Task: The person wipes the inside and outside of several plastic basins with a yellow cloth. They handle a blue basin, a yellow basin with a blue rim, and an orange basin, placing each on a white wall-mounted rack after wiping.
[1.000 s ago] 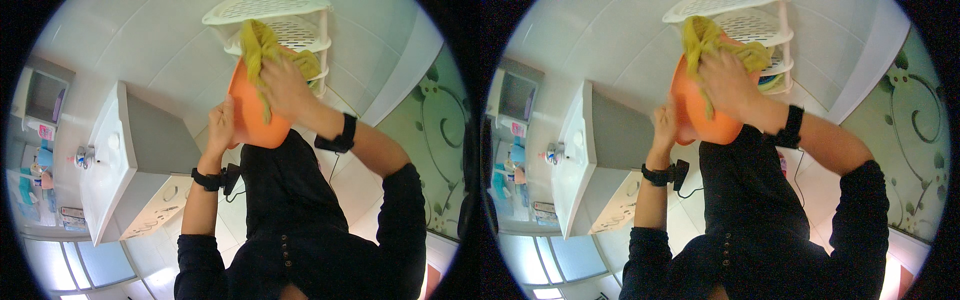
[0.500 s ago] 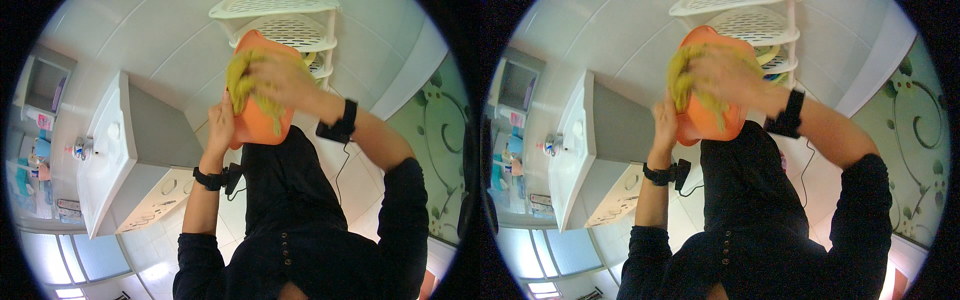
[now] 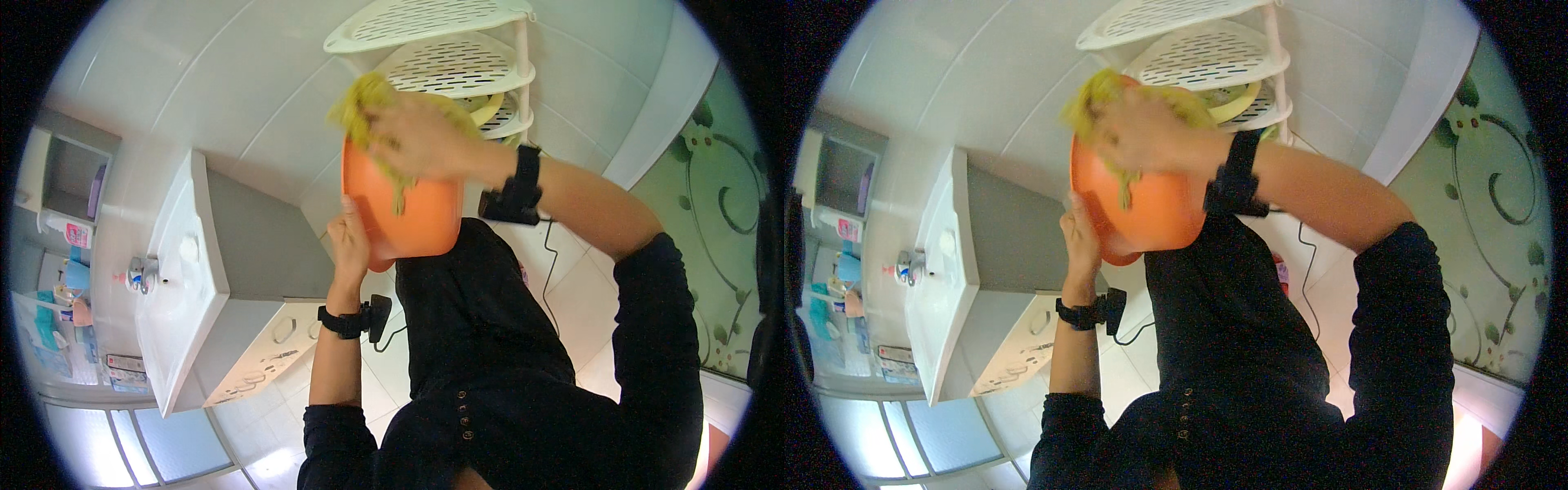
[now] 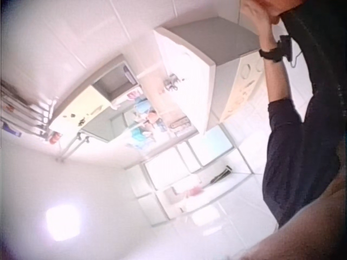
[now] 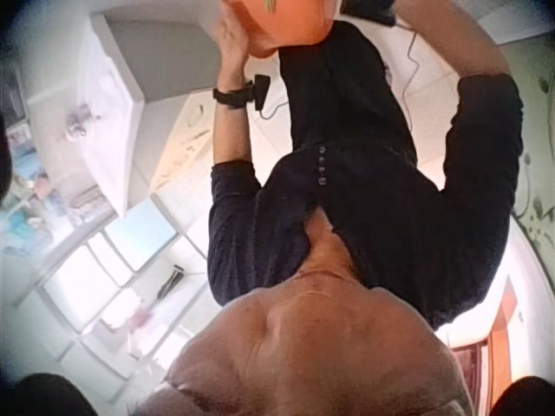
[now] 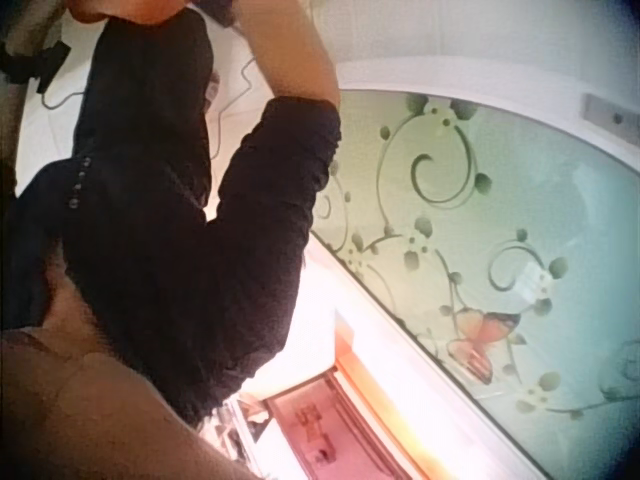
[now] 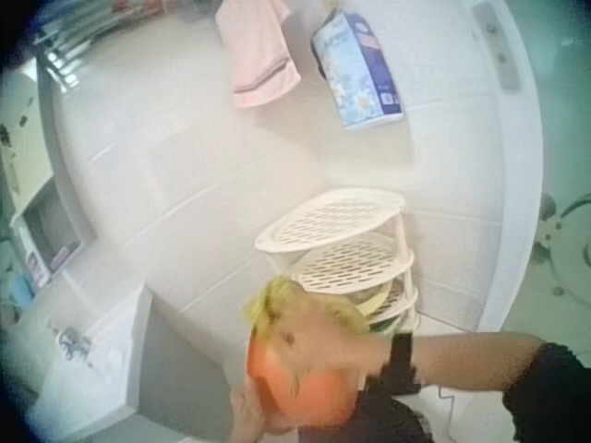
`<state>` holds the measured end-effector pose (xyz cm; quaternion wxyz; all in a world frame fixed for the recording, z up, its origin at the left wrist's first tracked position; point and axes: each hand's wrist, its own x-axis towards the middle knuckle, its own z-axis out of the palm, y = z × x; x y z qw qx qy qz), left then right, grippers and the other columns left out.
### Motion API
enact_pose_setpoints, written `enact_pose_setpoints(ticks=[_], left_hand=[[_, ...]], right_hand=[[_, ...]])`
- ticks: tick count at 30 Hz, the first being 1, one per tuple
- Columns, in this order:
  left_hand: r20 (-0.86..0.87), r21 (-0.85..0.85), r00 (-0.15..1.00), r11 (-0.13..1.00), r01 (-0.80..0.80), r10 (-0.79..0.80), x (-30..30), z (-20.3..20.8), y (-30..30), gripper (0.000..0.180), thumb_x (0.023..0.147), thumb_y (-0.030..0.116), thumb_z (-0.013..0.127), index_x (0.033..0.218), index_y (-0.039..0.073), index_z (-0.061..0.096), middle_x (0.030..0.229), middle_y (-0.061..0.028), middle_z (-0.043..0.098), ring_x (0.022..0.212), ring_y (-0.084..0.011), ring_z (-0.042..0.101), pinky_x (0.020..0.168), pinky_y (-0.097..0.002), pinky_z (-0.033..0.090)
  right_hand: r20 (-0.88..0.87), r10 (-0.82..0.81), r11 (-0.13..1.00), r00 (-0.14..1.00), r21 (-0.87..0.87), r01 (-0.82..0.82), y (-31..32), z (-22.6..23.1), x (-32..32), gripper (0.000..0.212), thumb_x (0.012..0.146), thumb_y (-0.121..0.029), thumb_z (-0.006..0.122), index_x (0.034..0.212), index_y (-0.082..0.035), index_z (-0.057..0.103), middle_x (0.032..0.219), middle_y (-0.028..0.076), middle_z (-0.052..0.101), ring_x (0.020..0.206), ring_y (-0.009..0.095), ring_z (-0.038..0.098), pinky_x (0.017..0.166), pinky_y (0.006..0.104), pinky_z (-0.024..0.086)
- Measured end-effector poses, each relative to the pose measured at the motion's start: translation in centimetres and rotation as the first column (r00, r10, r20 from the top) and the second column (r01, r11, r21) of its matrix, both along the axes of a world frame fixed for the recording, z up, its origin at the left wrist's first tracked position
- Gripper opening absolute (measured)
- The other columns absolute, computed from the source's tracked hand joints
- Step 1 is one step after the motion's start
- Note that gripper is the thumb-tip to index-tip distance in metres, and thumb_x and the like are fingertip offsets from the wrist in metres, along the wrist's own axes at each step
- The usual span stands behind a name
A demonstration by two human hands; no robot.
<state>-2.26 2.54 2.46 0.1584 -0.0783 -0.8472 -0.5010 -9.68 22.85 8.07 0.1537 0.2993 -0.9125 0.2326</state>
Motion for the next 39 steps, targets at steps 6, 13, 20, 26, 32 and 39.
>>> enact_pose_setpoints(ticks=[6, 13, 20, 26, 32, 39], left_hand=[[0.016, 0.056, 0.999, 0.998, -0.04, 0.039, 0.3, -0.6, -0.1, 0.057, 0.1, 0.042, 0.032, 0.065, -0.001, 0.043, 0.059, 0.0, 0.044, 0.058, -0.0097, 0.037, 0.049, -0.0294, 0.032], [-0.075, -0.034, 0.997, 0.999, 0.022, -0.024, 2.6, 0.2, 0.7, 0.061, 0.1, 0.045, 0.026, 0.061, 0.001, 0.042, 0.058, -0.0002, 0.045, 0.054, -0.0102, 0.036, 0.045, -0.03, 0.03], [-0.003, 0.016, 0.998, 0.997, 0.069, -0.069, 3.9, 1.1, 1.2, 0.063, 0.099, 0.049, 0.028, 0.061, 0.001, 0.043, 0.058, 0.0009, 0.045, 0.054, -0.0093, 0.037, 0.046, -0.0286, 0.032], [-0.091, -0.021, 0.99, 0.994, 0.104, -0.105, 3.3, -0.6, -0.4, 0.06, 0.099, 0.048, 0.03, 0.067, 0.0, 0.047, 0.062, -0.0012, 0.049, 0.056, -0.0106, 0.044, 0.048, -0.0284, 0.035], [-0.125, -0.091, 0.989, 0.994, 0.066, -0.077, 2.7, -1.4, -2.4, 0.058, 0.1, 0.047, 0.027, 0.071, 0.001, 0.049, 0.068, -0.0013, 0.051, 0.06, -0.0128, 0.047, 0.053, -0.0283, 0.038], [0.064, 0.166, 0.997, 0.985, -0.048, 0.038, 1.1, -1.3, -2.0, 0.063, 0.097, 0.054, 0.03, 0.075, -0.001, 0.053, 0.071, -0.0015, 0.054, 0.064, -0.0112, 0.048, 0.055, -0.0276, 0.04]], right_hand=[[-0.278, 0.23, 0.96, 0.932, -0.09, -0.264, -0.2, -1.2, 2.7, 0.033, 0.088, -0.029, 0.051, 0.113, -0.01, 0.063, 0.132, 0.008, 0.051, 0.121, 0.03, 0.044, 0.098, 0.0457, 0.037], [0.101, 0.045, 0.904, 0.994, -0.427, 0.002, 4.3, -1.3, -4.5, 0.037, 0.086, -0.038, 0.053, 0.1, -0.005, 0.063, 0.094, 0.015, 0.064, 0.09, 0.031, 0.06, 0.08, 0.0375, 0.047], [0.404, 0.244, 0.511, 0.882, -0.826, 0.237, 7.7, -6.5, -6.1, 0.044, 0.09, -0.037, 0.052, 0.109, 0.001, 0.06, 0.095, 0.011, 0.063, 0.083, 0.018, 0.059, 0.073, 0.0302, 0.047], [0.378, 0.586, 0.074, 0.716, -0.906, 0.417, 7.9, -10.9, -5.5, 0.045, 0.096, -0.035, 0.043, 0.121, 0.002, 0.051, 0.108, 0.007, 0.06, 0.092, 0.014, 0.056, 0.079, 0.0293, 0.047], [0.406, 0.196, 0.128, 0.893, -0.913, 0.388, 6.7, -12.4, -4.4, 0.038, 0.096, -0.028, 0.042, 0.119, 0.001, 0.052, 0.111, 0.013, 0.058, 0.099, 0.019, 0.056, 0.085, 0.0309, 0.045], [-0.142, -0.236, 0.592, 0.961, -0.805, 0.026, -1.4, -11.9, 5.2, 0.04, 0.09, -0.02, 0.044, 0.124, 0.002, 0.044, 0.133, 0.026, 0.037, 0.122, 0.046, 0.033, 0.104, 0.0527, 0.022]])
